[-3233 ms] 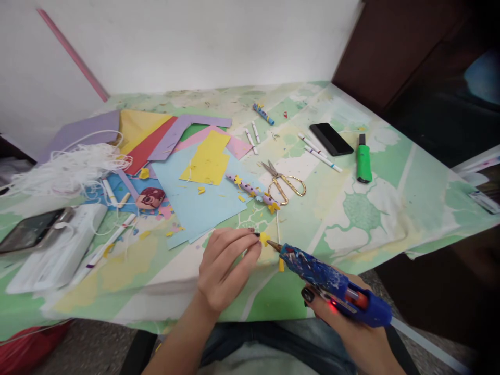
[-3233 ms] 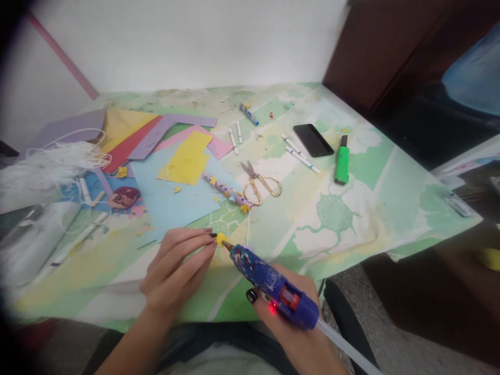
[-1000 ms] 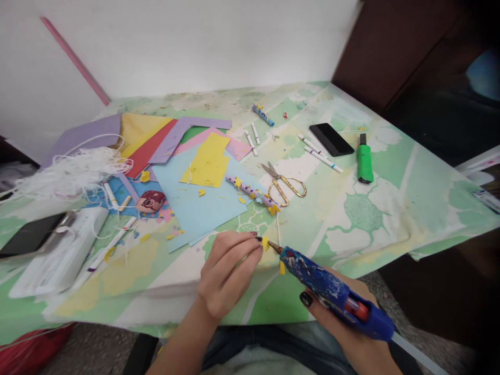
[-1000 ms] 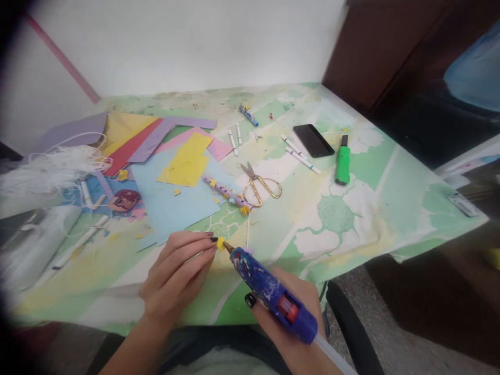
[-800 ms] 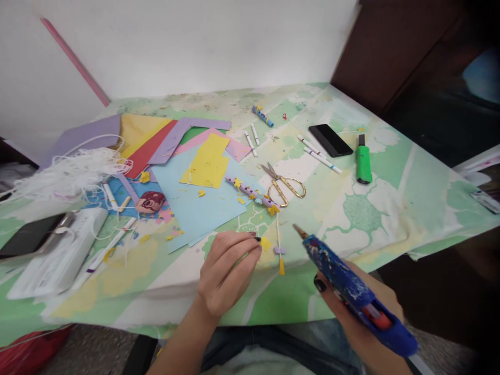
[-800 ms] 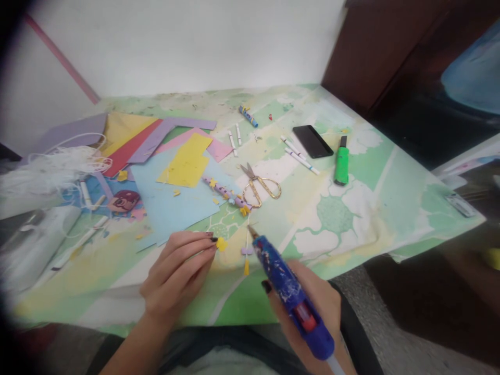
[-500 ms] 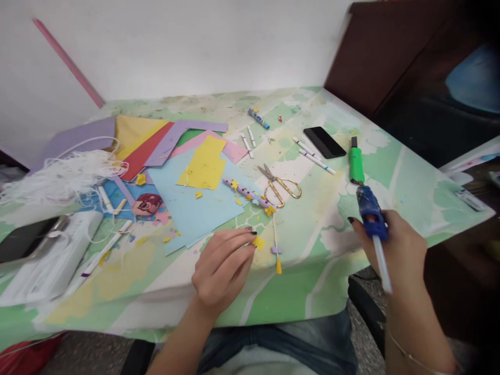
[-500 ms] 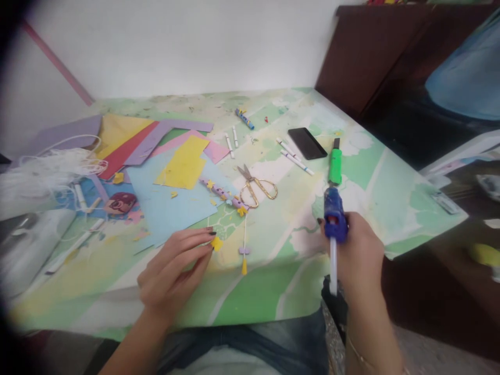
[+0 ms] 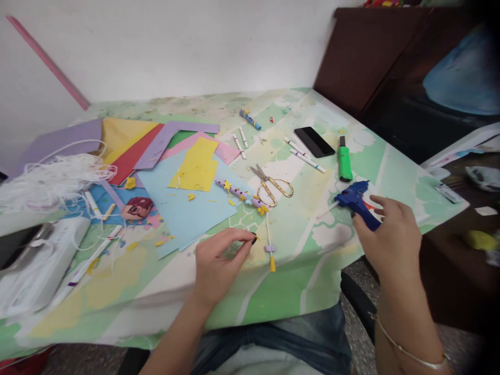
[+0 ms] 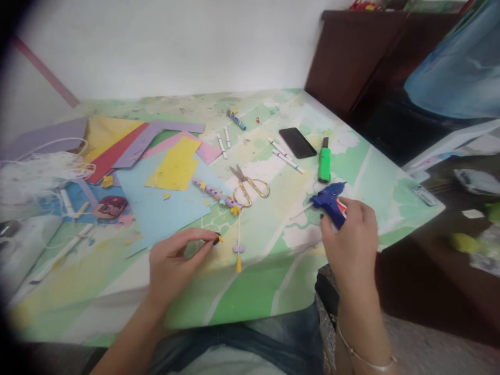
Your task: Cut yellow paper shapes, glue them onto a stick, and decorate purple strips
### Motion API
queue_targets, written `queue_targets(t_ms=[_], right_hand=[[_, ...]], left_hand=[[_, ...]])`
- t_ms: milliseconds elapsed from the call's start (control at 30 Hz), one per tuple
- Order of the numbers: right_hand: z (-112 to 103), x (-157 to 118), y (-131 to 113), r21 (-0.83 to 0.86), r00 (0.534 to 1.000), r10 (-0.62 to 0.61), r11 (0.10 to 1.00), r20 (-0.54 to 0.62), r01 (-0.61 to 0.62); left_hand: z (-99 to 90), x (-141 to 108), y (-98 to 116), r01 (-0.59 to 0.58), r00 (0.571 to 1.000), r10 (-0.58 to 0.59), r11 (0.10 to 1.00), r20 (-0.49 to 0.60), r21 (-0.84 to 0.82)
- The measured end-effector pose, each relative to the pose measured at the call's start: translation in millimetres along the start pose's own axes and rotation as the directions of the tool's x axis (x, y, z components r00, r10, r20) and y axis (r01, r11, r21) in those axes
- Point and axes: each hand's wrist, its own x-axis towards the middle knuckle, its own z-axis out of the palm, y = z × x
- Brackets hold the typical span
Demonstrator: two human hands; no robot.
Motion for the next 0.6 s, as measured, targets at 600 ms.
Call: queue_targets(t_ms=[600], right_hand=[[17.6, -26.2, -97.3, 0.556, 0.710, -0.391, 0.831, 0.586, 0.000]], left_hand=[[22.0, 33.1, 3.5, 0.641, 0.712, -0.594, 0.767, 0.375, -0.004]])
